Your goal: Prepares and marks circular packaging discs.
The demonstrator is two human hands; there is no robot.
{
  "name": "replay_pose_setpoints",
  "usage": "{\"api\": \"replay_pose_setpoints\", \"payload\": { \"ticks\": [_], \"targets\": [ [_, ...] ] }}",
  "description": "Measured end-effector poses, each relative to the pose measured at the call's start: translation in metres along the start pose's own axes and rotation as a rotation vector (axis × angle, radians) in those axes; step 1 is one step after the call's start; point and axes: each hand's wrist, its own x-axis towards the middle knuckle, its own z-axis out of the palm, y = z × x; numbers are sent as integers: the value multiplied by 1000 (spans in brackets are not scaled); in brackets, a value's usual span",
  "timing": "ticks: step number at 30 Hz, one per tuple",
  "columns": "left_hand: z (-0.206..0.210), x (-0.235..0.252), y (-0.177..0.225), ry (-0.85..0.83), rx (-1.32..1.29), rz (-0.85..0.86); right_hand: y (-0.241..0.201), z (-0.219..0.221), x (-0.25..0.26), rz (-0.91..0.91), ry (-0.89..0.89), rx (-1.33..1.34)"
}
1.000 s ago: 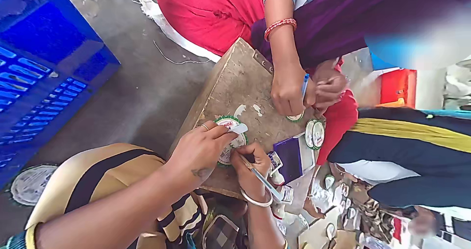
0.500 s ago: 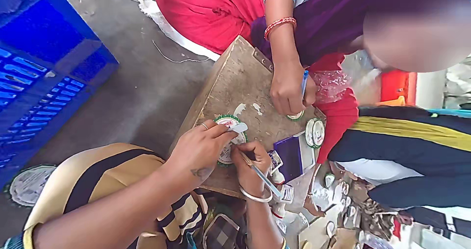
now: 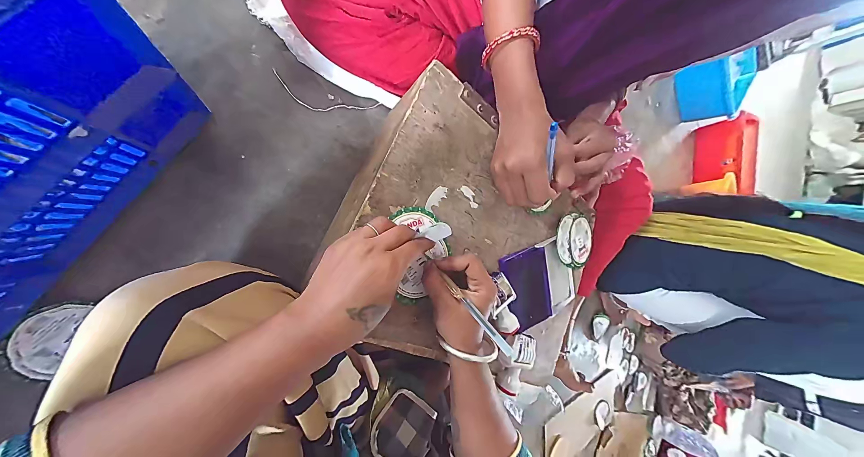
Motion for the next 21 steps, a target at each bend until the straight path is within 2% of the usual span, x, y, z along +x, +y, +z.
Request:
{"api": "replay_pose_setpoints", "payload": {
  "ticks": [21],
  "targets": [
    [-3, 1, 1, -14, -6, 1, 0, 1, 0, 23, 13, -2]
  ]
}}
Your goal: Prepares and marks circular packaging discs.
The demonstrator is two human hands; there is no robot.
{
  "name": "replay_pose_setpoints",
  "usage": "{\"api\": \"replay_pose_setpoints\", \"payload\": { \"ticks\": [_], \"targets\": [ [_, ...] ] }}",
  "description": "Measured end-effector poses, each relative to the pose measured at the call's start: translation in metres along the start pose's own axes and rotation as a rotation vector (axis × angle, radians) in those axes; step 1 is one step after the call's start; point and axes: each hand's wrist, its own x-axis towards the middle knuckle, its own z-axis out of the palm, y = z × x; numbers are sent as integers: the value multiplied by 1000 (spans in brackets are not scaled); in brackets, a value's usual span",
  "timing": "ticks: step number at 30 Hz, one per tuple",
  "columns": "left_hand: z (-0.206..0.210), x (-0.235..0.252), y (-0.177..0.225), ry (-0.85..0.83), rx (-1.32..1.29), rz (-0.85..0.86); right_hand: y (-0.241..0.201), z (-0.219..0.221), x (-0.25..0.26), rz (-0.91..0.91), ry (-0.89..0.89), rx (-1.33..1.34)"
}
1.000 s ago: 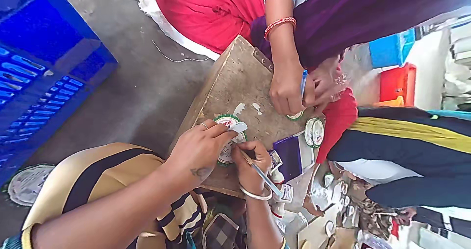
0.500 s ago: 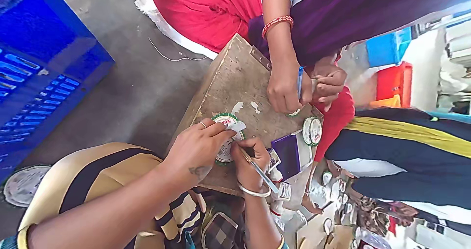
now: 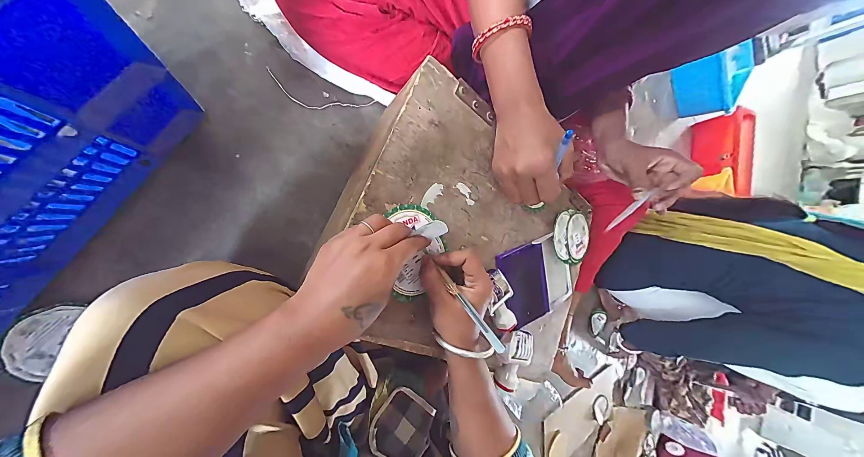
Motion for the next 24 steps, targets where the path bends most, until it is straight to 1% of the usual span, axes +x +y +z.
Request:
{"api": "replay_pose_setpoints", "payload": {
  "ticks": [4, 7, 10, 12, 14, 17, 20, 24],
  "targets": [
    [0, 0, 1, -2, 12, 7, 0, 0, -1, -9, 22, -19],
    [3, -2, 0, 38, 31, 87, 0, 0, 0, -18, 34, -12],
    [6, -1, -2, 73, 25, 213, 5, -5, -2, -54, 96, 118],
    [7, -2, -2, 60, 34, 244, 7, -9, -2, -50, 150, 234],
    [6, -4, -4, 2, 45, 248, 7, -11, -2, -40, 198, 344],
    [3, -5, -4, -71, 64, 244, 6, -12, 0, -28, 213, 413],
    [2, -5, -3, -76, 49, 228, 6, -12, 0, -30, 208, 435],
    [-2, -9, 0, -83, -61, 143, 7, -14, -4, -9, 183, 464]
  ]
}}
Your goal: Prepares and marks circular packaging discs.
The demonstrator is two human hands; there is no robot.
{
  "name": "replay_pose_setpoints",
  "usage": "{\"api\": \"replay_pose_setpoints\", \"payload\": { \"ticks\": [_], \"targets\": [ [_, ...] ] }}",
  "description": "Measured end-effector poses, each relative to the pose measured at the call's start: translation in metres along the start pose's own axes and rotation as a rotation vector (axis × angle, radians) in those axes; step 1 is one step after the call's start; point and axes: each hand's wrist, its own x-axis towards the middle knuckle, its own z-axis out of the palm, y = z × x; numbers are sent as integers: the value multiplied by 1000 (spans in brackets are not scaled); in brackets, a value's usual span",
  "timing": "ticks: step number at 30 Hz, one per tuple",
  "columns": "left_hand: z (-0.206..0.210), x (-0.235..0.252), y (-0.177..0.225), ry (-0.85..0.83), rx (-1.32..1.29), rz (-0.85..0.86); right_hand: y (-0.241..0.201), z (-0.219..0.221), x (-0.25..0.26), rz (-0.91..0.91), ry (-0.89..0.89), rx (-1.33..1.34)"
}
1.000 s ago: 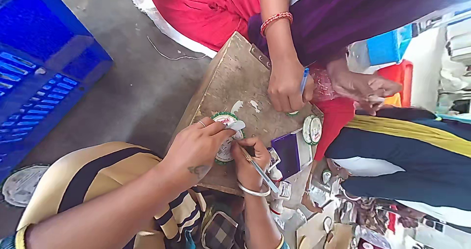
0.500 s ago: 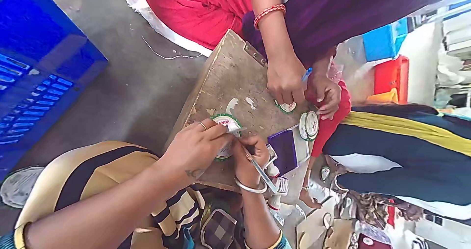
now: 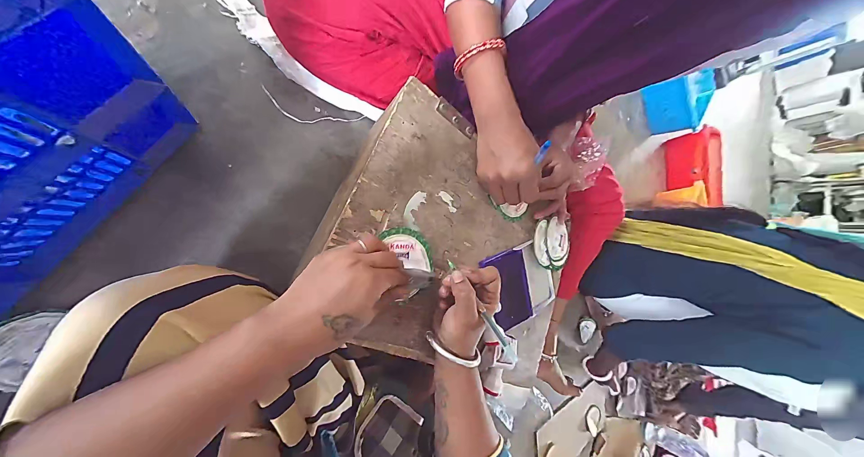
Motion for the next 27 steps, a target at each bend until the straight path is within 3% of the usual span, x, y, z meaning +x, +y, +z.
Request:
{"api": "replay_pose_setpoints", "payload": {
  "ticks": [9, 14, 16, 20, 27],
  "targets": [
    [7, -2, -1, 150, -31, -70, 3, 0, 0, -25, -59, 119],
    [-7, 3, 2, 55, -209, -265, -1, -2, 0, -14, -9, 61],
    [-17, 5, 6, -2, -283, -378, 0, -3, -3, -98, -26, -2],
    [-15, 7, 5, 59, -357, -447, 8, -9, -2, -374, -156, -182],
    [-11, 10, 8, 121, -296, -527, 7, -2, -5, -483, -210, -285]
  ]
}}
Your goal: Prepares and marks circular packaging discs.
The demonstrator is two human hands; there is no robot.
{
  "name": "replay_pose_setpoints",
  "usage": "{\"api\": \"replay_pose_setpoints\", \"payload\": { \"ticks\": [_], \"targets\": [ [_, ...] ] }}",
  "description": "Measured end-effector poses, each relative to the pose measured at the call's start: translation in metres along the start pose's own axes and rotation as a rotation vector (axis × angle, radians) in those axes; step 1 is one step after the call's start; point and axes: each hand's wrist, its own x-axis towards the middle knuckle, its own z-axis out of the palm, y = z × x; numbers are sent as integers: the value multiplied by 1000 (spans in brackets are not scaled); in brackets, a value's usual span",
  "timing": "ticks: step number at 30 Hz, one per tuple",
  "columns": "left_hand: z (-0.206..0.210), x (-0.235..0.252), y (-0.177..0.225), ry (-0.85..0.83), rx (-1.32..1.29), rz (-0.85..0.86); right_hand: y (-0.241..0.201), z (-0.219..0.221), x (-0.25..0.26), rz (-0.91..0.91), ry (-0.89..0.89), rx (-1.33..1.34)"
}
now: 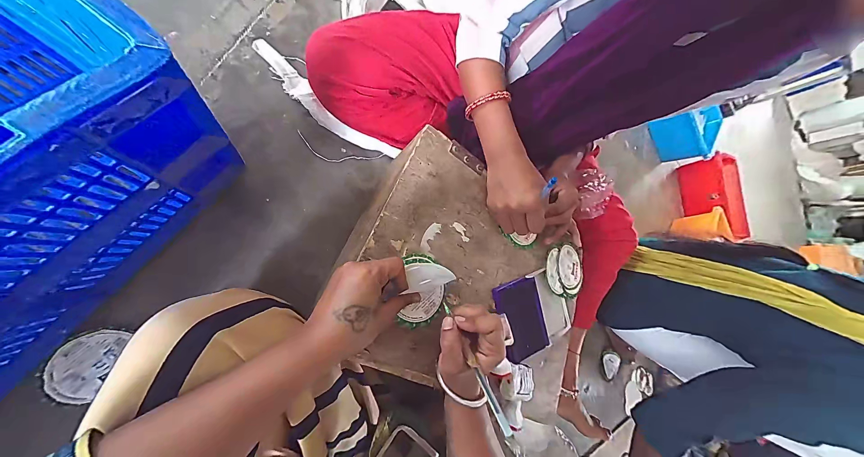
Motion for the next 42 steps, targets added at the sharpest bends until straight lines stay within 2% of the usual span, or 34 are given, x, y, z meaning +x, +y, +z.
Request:
{"api": "replay_pose_setpoints", "payload": {
  "ticks": [3, 6, 11, 16, 19, 30, 42],
  "targets": [
    [2, -2, -3, 39, -10, 32, -3, 2, -3, 35, -79, -47],
    [6, -5, -3, 91, 29, 84, -5, 4, 3, 223, -156, -65],
    [14, -6, -7, 197, 42, 130, -5, 7, 15, 396, -191, -115],
    [16, -6, -8, 212, 41, 160, -6, 4, 14, 399, -250, -64],
    [15, -6, -7, 187, 91, 190, -7, 7, 14, 417, -207, -81],
    [11, -11, -2, 39, 135, 82, -5, 5, 15, 431, -206, -21],
    [8, -8, 2, -9, 128, 26, -4, 6, 15, 451, -227, -26]
  ]
}}
